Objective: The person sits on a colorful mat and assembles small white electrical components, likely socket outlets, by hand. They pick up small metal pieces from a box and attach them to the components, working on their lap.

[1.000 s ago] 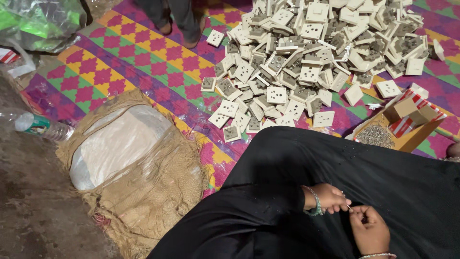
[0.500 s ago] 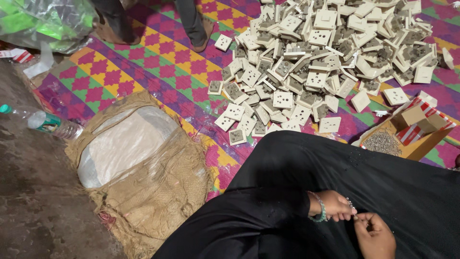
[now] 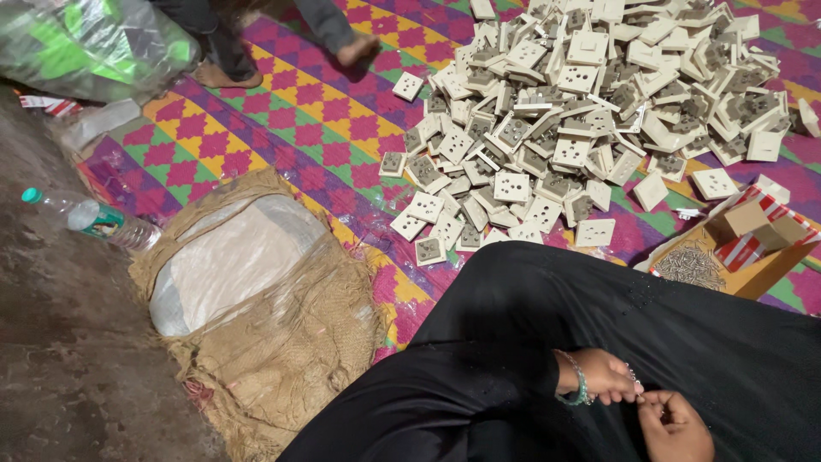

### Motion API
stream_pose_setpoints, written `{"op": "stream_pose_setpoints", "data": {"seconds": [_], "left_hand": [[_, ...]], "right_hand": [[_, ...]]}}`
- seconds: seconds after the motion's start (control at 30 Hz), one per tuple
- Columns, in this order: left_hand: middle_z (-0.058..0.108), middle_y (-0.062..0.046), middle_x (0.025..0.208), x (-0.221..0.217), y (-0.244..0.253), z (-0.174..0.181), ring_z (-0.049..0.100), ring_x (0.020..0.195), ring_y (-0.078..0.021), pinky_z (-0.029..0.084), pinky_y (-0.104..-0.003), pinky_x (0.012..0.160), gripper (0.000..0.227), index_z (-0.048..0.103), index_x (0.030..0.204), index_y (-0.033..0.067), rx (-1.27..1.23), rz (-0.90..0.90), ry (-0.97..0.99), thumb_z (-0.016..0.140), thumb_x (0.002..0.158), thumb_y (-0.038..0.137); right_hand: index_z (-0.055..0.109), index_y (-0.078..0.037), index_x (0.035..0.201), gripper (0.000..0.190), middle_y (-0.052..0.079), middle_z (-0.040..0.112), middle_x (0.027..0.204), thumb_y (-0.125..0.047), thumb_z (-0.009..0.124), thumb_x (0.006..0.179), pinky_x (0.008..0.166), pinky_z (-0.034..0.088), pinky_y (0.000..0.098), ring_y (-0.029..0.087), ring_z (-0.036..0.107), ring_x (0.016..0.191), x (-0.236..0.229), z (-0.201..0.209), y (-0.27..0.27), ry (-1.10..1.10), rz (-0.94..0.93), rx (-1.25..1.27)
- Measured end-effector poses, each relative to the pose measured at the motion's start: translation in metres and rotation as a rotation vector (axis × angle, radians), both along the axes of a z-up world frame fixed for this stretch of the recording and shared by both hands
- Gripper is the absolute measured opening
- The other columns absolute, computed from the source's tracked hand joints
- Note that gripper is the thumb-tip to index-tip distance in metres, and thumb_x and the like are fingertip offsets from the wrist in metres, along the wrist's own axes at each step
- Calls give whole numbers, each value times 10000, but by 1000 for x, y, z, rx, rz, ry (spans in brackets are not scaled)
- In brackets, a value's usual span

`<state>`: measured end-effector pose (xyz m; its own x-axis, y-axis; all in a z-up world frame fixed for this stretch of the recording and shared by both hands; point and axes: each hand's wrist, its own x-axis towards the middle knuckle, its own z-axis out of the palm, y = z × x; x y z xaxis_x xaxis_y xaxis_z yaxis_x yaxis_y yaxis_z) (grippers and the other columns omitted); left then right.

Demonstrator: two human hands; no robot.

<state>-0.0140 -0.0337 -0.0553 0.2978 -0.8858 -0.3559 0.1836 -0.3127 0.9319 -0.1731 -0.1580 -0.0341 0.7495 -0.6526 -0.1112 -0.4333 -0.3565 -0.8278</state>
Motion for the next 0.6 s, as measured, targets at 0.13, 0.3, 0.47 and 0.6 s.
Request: {"op": "stream_pose_setpoints", "data": {"seconds": [0.13,0.3,0.47,0.6], "left_hand": [[711,-88,890,-1,3,8,683,741,-183,508,-285,567,462,653,1177,35,42,87,-3,711,939,426],[727,-57,880,-1,4,10,688,723,-150,533,-275,559,421,715,1096,51,25,-1,-61,711,906,427],[722,-58,862,-3,1,3,666,690,-147,517,-278,554,400,725,1063,37,13,42,-33,724,912,408],[714,-44,853,-4,1,-3,655,684,-135,501,-271,551,373,727,1048,42,-25,52,-3,726,906,386]], "right_hand": [[750,-26,1034,127,16,676,749,-51,724,913,541,401,210,55,516,576,2,7,5,15,-18,-31],[760,-23,1031,118,36,662,724,-70,738,925,554,425,227,70,530,579,4,16,8,89,-20,-20],[764,-46,1044,158,17,698,753,-77,734,892,611,469,222,58,579,612,2,17,5,172,11,-42],[759,-52,1034,134,35,672,760,-109,744,914,614,444,242,77,543,634,1,12,5,87,38,-27]]}}
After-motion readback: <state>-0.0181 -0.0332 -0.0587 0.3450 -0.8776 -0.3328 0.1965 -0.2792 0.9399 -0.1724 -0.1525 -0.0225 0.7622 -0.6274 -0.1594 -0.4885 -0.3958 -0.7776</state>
